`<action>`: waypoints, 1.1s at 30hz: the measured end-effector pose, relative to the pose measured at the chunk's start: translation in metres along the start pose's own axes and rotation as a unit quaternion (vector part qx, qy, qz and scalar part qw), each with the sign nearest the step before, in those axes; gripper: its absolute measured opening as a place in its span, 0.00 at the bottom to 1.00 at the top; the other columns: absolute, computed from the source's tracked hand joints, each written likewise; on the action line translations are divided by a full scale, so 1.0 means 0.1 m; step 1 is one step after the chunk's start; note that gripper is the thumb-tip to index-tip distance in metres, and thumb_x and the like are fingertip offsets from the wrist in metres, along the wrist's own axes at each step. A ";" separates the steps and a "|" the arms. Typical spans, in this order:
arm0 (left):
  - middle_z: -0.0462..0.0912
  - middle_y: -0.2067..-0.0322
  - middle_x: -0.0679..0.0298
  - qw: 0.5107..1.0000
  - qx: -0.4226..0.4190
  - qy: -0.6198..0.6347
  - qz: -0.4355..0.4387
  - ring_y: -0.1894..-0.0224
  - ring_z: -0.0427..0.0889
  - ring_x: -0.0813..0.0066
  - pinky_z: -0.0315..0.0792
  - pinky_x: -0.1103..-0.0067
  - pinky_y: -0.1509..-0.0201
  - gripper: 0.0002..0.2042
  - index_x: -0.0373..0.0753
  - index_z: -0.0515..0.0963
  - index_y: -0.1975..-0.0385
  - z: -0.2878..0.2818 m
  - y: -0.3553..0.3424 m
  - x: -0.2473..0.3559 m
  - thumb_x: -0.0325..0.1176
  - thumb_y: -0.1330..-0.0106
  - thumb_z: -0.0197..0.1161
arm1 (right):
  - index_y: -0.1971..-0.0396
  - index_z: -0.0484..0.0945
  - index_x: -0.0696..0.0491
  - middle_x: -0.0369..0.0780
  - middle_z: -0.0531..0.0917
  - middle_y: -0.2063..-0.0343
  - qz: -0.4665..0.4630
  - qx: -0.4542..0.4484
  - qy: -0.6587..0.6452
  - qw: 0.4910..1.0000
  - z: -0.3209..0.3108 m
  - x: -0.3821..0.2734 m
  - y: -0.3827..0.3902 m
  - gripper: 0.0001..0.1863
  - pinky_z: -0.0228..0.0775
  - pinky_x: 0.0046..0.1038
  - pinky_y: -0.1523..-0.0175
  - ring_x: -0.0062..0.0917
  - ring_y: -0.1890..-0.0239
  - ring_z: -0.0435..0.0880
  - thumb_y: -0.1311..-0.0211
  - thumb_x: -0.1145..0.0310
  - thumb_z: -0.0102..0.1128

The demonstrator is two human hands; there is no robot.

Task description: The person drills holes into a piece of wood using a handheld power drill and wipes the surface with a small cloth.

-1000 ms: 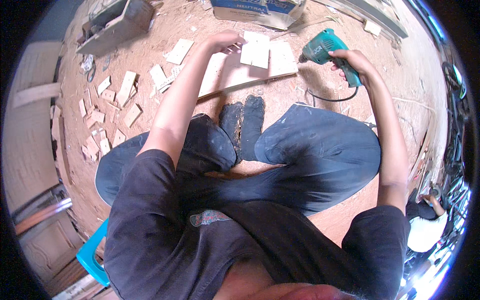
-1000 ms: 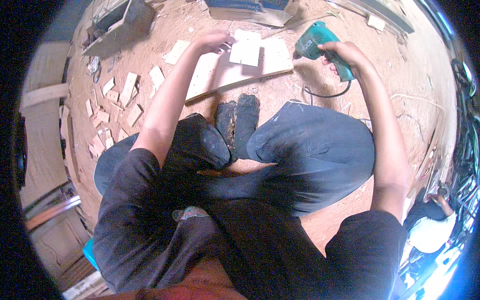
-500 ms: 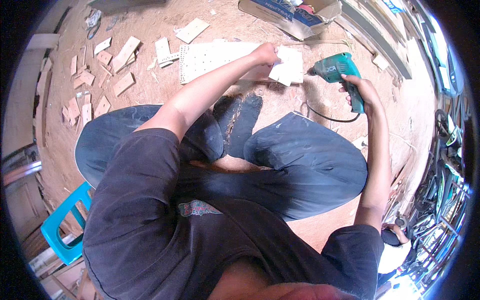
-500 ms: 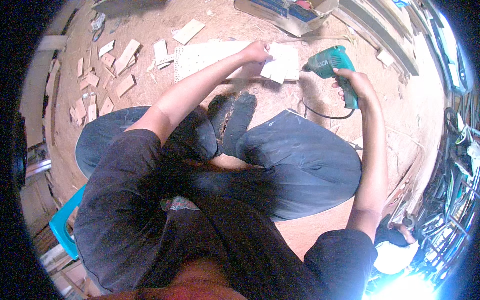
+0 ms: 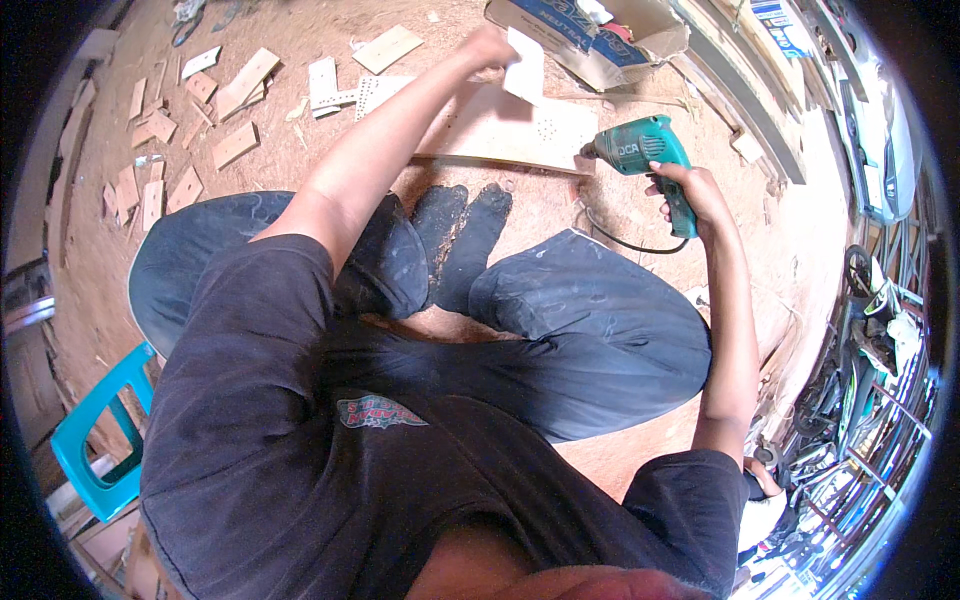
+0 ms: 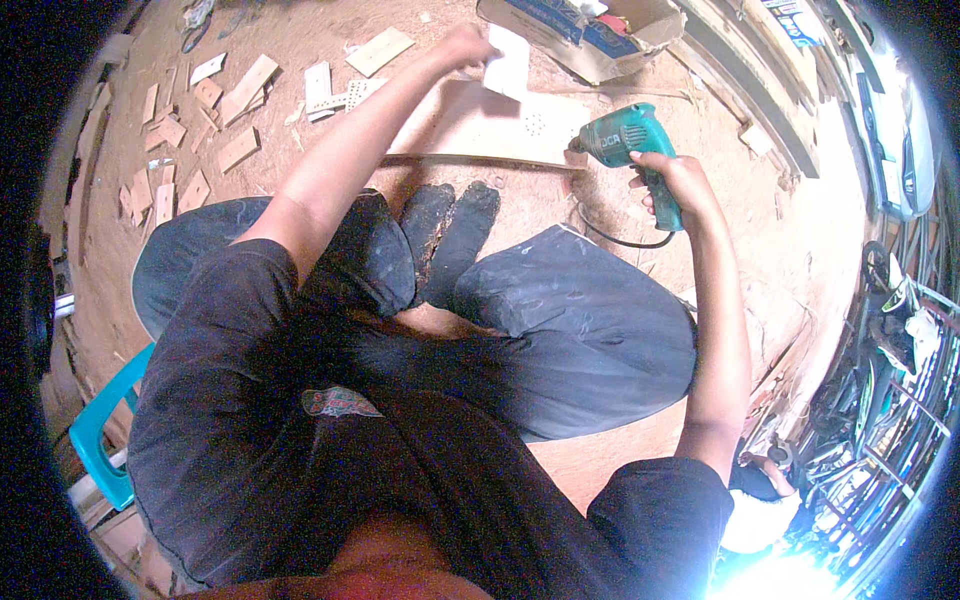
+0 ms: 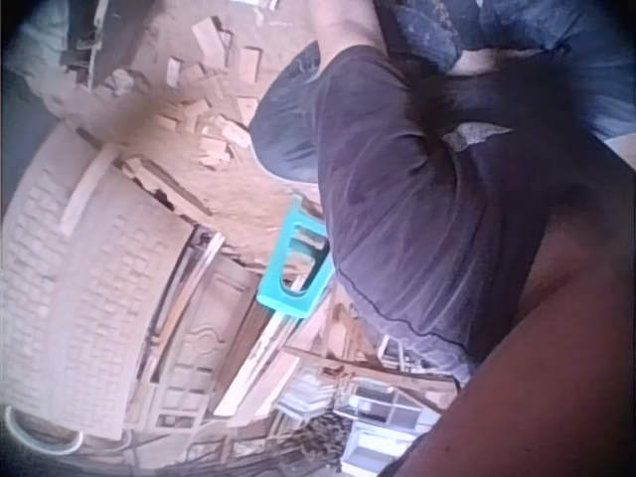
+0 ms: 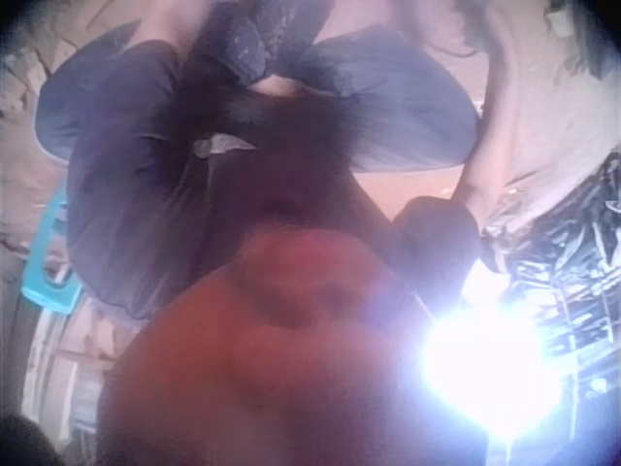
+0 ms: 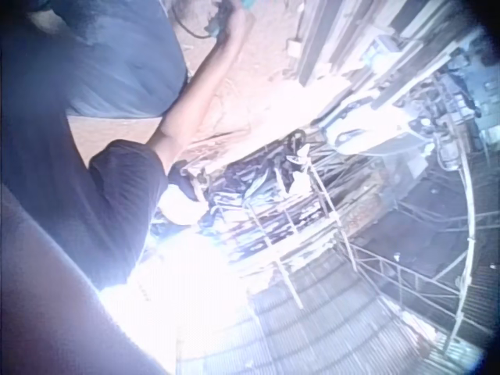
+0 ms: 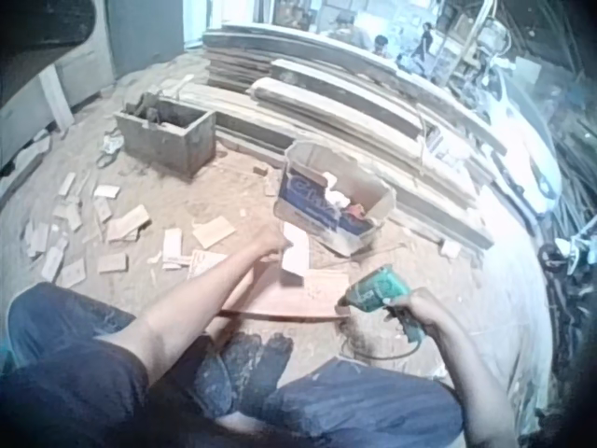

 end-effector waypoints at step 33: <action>0.80 0.77 0.58 0.651 -0.136 -0.528 0.528 0.77 0.85 0.62 0.76 0.71 0.80 0.11 0.34 0.69 0.60 -0.26 1.67 -0.62 0.30 0.40 0.55 | 0.55 0.73 0.59 0.44 0.83 0.70 0.098 -0.112 -0.109 0.983 0.03 0.28 -0.04 0.23 0.80 0.30 0.67 0.27 0.76 0.83 0.38 0.54 0.59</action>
Point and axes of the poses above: each hand's wrist, its own y-axis away from the middle knuckle, its own z-axis out of the palm, x = y × z, the point moved 3 cm from there along -y, towards the middle knuckle
